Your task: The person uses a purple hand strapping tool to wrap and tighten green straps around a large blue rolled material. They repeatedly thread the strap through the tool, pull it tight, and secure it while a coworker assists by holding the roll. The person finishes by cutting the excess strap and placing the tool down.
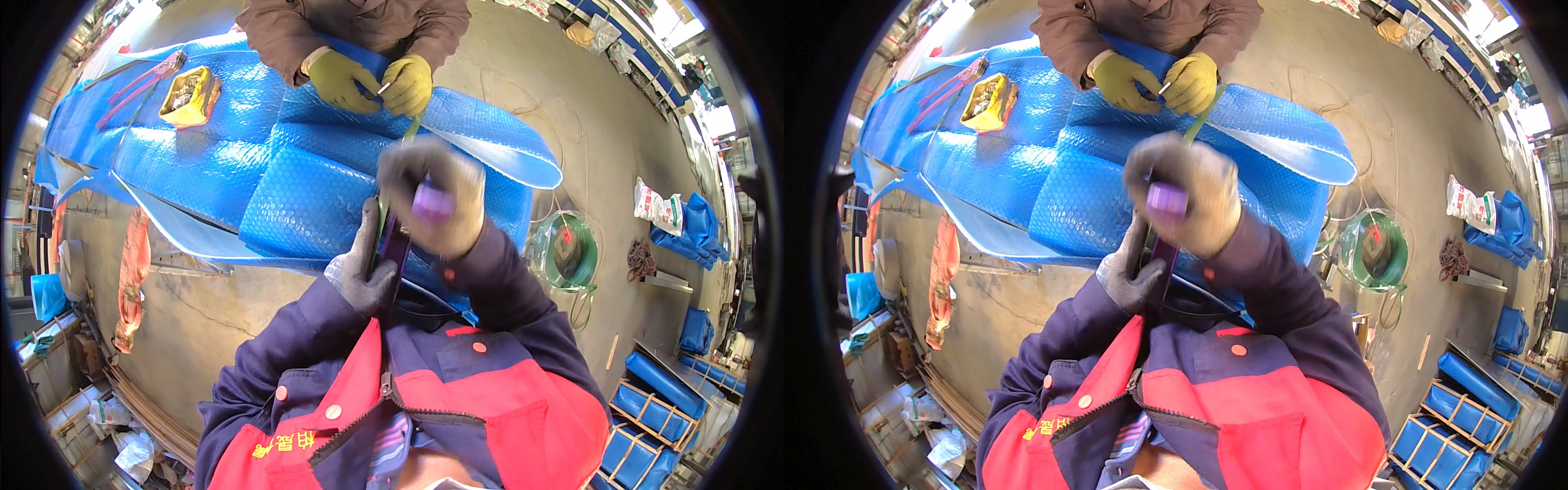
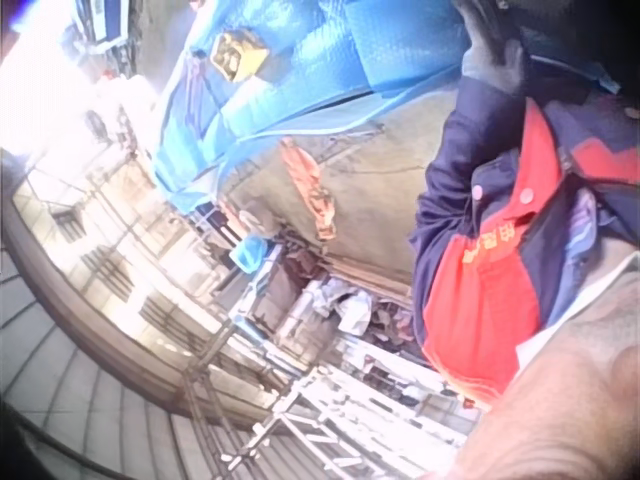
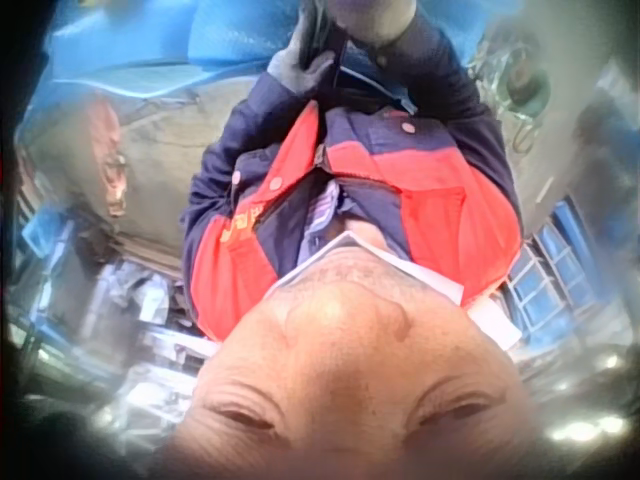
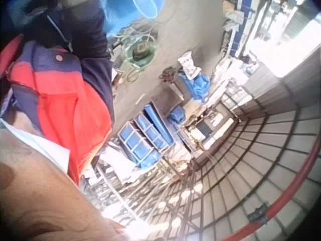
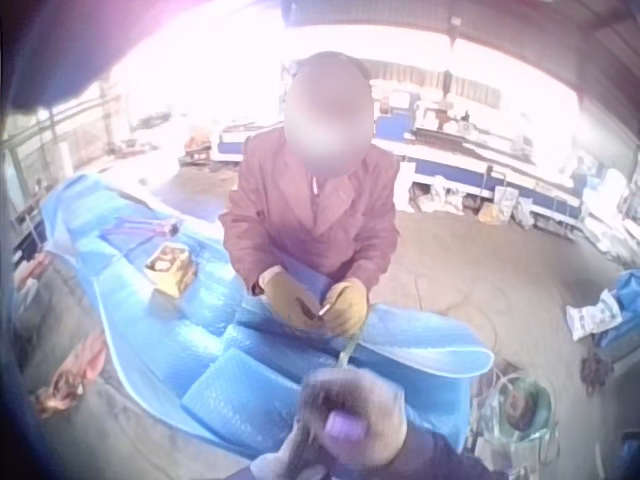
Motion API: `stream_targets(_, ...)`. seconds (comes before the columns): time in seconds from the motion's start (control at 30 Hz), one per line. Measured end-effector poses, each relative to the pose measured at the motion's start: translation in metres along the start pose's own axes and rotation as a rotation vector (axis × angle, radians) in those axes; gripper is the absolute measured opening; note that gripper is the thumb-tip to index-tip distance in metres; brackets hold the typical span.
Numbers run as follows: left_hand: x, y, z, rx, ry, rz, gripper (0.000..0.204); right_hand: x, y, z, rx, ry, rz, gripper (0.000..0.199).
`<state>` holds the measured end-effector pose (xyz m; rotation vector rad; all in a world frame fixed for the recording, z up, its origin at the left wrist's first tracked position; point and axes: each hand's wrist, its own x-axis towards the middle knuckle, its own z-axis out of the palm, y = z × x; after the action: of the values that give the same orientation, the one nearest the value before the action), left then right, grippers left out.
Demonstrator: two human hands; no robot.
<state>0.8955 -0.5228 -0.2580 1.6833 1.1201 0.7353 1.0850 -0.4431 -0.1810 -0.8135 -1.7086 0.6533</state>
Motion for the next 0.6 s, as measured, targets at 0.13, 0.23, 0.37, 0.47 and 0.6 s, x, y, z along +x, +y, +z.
stream_targets(0.13, -0.003, 0.003, 0.0, -0.803, -0.044, -0.32, 0.091, 0.032, 0.004, 0.004, -0.134, 0.165, 0.064, 0.016)
stream_targets(0.23, -0.002, -0.002, 0.005, -0.752, -0.027, -0.425, 0.082, 0.012, -0.011, 0.023, 0.052, 0.13, 0.056, 0.018)
stream_targets(0.37, 0.007, -0.01, 0.013, -0.693, -0.008, -0.228, 0.072, -0.004, -0.022, 0.024, -0.141, -0.048, -0.421, 0.027)
stream_targets(0.47, 0.008, -0.012, 0.011, -0.762, -0.075, -0.265, 0.083, 0.021, -0.01, 0.009, 0.032, 0.157, -0.054, 0.019)
stream_targets(0.6, 0.009, -0.021, 0.003, -0.652, -0.116, -0.257, 0.071, 0.039, -0.005, 0.015, 0.023, 0.144, 0.0, 0.017)
